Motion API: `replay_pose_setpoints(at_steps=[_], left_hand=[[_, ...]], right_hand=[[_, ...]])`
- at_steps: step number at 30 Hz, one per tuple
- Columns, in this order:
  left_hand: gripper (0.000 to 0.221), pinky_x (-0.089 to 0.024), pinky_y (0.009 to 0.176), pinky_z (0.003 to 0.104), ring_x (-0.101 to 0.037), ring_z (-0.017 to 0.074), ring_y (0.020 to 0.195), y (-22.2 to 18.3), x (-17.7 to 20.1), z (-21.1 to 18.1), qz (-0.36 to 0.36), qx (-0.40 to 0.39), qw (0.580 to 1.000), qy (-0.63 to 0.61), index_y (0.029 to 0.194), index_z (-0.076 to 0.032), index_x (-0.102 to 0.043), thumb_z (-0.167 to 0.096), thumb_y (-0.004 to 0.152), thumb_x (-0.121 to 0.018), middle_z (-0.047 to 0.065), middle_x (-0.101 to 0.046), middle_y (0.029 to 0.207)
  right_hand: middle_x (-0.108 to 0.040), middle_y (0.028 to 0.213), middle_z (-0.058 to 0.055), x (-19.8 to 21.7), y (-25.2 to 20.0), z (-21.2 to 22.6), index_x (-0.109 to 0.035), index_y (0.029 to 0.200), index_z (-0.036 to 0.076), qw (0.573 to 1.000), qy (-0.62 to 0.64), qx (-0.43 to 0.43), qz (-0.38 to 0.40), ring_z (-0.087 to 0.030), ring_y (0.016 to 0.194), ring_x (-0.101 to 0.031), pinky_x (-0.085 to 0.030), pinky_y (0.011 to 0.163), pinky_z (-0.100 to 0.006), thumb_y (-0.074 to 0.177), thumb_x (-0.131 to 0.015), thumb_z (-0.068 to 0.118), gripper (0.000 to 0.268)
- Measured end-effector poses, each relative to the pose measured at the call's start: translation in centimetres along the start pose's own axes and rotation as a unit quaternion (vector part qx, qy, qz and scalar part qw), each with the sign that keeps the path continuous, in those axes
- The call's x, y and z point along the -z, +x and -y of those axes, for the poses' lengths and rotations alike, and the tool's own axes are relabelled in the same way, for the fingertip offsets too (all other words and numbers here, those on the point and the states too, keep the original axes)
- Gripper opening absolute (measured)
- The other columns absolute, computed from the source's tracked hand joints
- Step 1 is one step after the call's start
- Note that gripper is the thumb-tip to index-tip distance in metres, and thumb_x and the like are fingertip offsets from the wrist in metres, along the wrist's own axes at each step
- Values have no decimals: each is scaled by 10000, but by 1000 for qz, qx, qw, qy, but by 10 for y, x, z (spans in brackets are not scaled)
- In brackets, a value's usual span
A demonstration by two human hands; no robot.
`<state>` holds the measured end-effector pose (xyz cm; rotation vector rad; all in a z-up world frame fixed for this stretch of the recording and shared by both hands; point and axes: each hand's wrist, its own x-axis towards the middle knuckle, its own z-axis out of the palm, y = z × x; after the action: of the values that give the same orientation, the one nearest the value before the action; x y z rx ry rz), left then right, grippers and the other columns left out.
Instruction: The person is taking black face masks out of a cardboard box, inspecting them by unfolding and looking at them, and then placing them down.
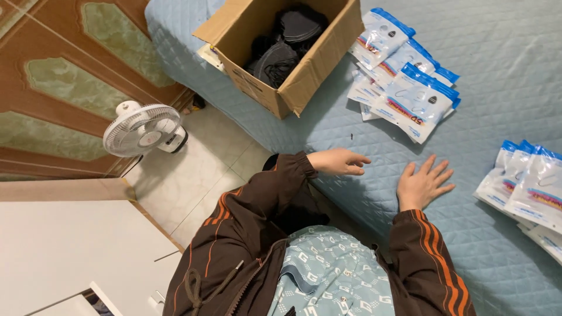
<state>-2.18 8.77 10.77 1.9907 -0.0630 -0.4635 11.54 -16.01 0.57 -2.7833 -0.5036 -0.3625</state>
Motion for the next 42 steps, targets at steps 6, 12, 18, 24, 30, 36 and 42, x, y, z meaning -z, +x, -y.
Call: replay_pose_setpoints(at_steps=[6, 12, 18, 24, 30, 36, 42], left_hand=[[445, -504, 1023, 313, -662, 184, 1264, -96, 126, -82, -26, -127, 991, 19, 1438, -136, -549, -330, 1038, -537, 66, -693, 1361], [368, -551, 962, 263, -685, 98, 1097, -132, 240, -69, -288, -81, 952, -67, 1334, -99, -640, -261, 1010, -571, 30, -725, 1217], [149, -274, 602, 372, -314, 174, 638, -85, 315, 45, -340, 174, 908, 170, 851, -130, -536, -204, 970, -588, 30, -436, 730], [334, -272, 583, 420, -312, 217, 643, -47, 330, 78, -191, 351, 892, 212, 748, -105, -349, -156, 962, -601, 50, -323, 741], [494, -539, 900, 502, -623, 391, 1161, -53, 328, 50, -95, 414, 879, 219, 1321, 8, -629, -375, 1009, -633, 149, -626, 1358], [741, -437, 1078, 509, -431, 349, 1423, -56, 326, 34, -82, 407, 890, 187, 1577, -124, -365, -378, 959, -685, 85, -396, 1609], [831, -556, 749, 434, -632, 362, 1157, -53, 324, 44, -148, 380, 903, 134, 1560, -144, -402, -277, 853, -818, 96, -541, 1475]], right_hand=[[-187, 1672, -300, 27, 7, 18, -318, 1634, 29, 990, 20, -75, 114, -500, 1518, -102, -6, 1140, -718, 1067, -323, 427, 693], [-218, 1666, -311, 27, 7, 21, -350, 1626, 18, 993, 13, -67, 98, -507, 1512, -134, -19, 1134, -718, 1068, -347, 401, 676], [-257, 1648, -336, 24, 6, 19, -391, 1609, -7, 996, 16, -52, 78, -529, 1495, -172, -37, 1118, -731, 1069, -373, 376, 662], [-278, 1644, -334, 19, 6, 16, -399, 1605, -1, 996, 5, -51, 68, -526, 1491, -186, -57, 1117, -728, 1069, -389, 373, 654], [-264, 1651, -320, 17, 7, 14, -377, 1615, 8, 995, -1, -56, 80, -513, 1500, -170, -69, 1119, -730, 1070, -379, 385, 663], [-243, 1660, -309, 21, 9, 17, -363, 1616, 12, 993, 2, -69, 97, -505, 1506, -153, -52, 1133, -720, 1060, -357, 393, 674], [-253, 1653, -318, 18, 8, 14, -378, 1610, 11, 994, 6, -62, 87, -521, 1498, -161, -55, 1125, -730, 1061, -373, 385, 665]])
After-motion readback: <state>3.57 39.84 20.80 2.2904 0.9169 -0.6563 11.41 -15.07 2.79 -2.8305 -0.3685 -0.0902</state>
